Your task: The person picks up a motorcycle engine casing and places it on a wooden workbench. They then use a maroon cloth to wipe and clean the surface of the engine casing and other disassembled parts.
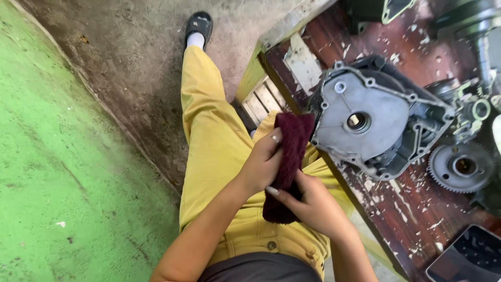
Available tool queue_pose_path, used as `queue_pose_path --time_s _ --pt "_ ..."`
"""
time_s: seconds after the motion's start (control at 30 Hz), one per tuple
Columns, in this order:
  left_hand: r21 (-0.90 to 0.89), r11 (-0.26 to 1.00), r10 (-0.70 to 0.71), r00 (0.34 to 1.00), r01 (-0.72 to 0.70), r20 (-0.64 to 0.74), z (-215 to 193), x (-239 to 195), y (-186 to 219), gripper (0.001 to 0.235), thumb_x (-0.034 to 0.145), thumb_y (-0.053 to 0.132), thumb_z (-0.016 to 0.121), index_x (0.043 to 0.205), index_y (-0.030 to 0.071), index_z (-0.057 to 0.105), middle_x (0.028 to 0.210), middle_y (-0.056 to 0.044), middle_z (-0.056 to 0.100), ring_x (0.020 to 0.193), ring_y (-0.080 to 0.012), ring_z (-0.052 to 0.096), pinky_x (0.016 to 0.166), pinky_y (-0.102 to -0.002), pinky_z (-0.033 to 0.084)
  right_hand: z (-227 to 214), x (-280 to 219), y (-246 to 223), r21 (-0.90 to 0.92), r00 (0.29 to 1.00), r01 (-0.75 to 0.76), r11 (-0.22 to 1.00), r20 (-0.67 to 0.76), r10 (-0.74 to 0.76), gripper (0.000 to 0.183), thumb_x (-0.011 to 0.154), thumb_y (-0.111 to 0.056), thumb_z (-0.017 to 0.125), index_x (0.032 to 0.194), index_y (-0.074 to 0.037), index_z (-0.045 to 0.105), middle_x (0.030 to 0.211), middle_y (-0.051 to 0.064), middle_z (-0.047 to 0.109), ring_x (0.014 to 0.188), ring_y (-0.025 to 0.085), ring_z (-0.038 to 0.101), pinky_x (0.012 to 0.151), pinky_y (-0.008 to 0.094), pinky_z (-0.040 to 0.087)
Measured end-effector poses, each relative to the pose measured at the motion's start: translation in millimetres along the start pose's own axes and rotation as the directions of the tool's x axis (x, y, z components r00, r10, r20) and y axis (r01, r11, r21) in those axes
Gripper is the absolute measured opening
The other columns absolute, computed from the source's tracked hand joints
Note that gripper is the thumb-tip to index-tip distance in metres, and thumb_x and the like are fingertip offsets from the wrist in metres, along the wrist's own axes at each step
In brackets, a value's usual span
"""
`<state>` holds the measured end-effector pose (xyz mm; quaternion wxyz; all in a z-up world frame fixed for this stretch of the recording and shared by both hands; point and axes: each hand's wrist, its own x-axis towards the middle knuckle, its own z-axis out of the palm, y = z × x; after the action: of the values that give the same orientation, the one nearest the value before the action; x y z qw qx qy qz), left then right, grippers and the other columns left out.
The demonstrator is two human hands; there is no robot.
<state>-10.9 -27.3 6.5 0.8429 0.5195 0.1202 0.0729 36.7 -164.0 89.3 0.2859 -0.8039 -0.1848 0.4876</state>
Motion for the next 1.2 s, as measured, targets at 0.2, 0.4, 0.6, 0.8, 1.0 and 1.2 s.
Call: queue_pose_path --time_s 0.2,0.4,0.6,0.8,1.0,1.2 --pt "0.315 0.946 0.102 0.994 -0.081 -0.050 9 17 8 0.022 0.088 -0.002 0.045 0.102 0.000 0.062 0.093 -0.009 0.069 0.077 -0.0193 0.059 0.071 -0.032 0.050 -5 -1 6 0.000 0.985 -0.066 0.998 -0.160 0.065 0.029 0.088 -0.029 0.075 0.099 -0.004 0.068 0.082 0.006 0.080 0.063 0.014 0.072 0.056 0.029 0.059" --pt "0.281 0.953 -0.113 0.993 0.116 -0.024 -1 -16 9 0.024 0.092 0.000 0.045 0.105 -0.001 0.066 0.095 -0.009 0.069 0.077 -0.0176 0.060 0.071 -0.030 0.049 12 -6 7 0.035 0.994 -0.103 0.994 0.044 0.102 0.029 0.088 -0.029 0.075 0.098 -0.003 0.069 0.084 0.006 0.083 0.064 0.012 0.074 0.056 0.026 0.061" --pt "0.277 0.960 0.046 0.999 -0.048 0.012 2 11 7 0.031 0.090 -0.003 0.045 0.116 0.000 0.063 0.100 -0.010 0.070 0.081 -0.0195 0.061 0.073 -0.032 0.051 5 -4 -5 0.056 0.982 -0.173 0.983 -0.065 0.176 0.032 0.088 -0.031 0.074 0.104 -0.003 0.068 0.087 0.009 0.083 0.068 0.016 0.080 0.058 0.027 0.066" --pt "0.448 0.879 0.167 0.985 -0.165 0.035 5 10 25 0.018 0.086 -0.005 0.049 0.098 -0.005 0.062 0.095 -0.016 0.070 0.078 -0.0281 0.062 0.074 -0.037 0.051 1 0 8 0.082 0.995 -0.005 0.997 -0.098 0.013 0.028 0.087 -0.028 0.075 0.099 -0.003 0.069 0.085 0.007 0.081 0.066 0.014 0.073 0.058 0.028 0.060" --pt "0.452 0.886 0.084 0.995 -0.100 0.057 -3 5 24 0.030 0.086 -0.003 0.047 0.111 -0.003 0.064 0.107 -0.014 0.069 0.089 -0.0286 0.065 0.082 -0.038 0.051 13 4 16 0.145 1.000 -0.014 0.989 -0.018 0.016 0.030 0.088 -0.026 0.074 0.104 -0.002 0.068 0.086 0.007 0.081 0.067 0.013 0.073 0.059 0.027 0.061" --pt "0.561 0.794 0.230 0.970 -0.234 0.080 7 28 43 0.010 0.087 0.001 0.049 0.092 0.000 0.057 0.095 -0.022 0.058 0.099 -0.0483 0.061 0.085 -0.051 0.053 -8 3 8 0.037 0.977 0.145 0.989 -0.166 -0.137 0.036 0.086 -0.035 0.079 0.105 -0.006 0.073 0.094 0.014 0.083 0.091 0.026 0.080 0.075 0.043 0.062"
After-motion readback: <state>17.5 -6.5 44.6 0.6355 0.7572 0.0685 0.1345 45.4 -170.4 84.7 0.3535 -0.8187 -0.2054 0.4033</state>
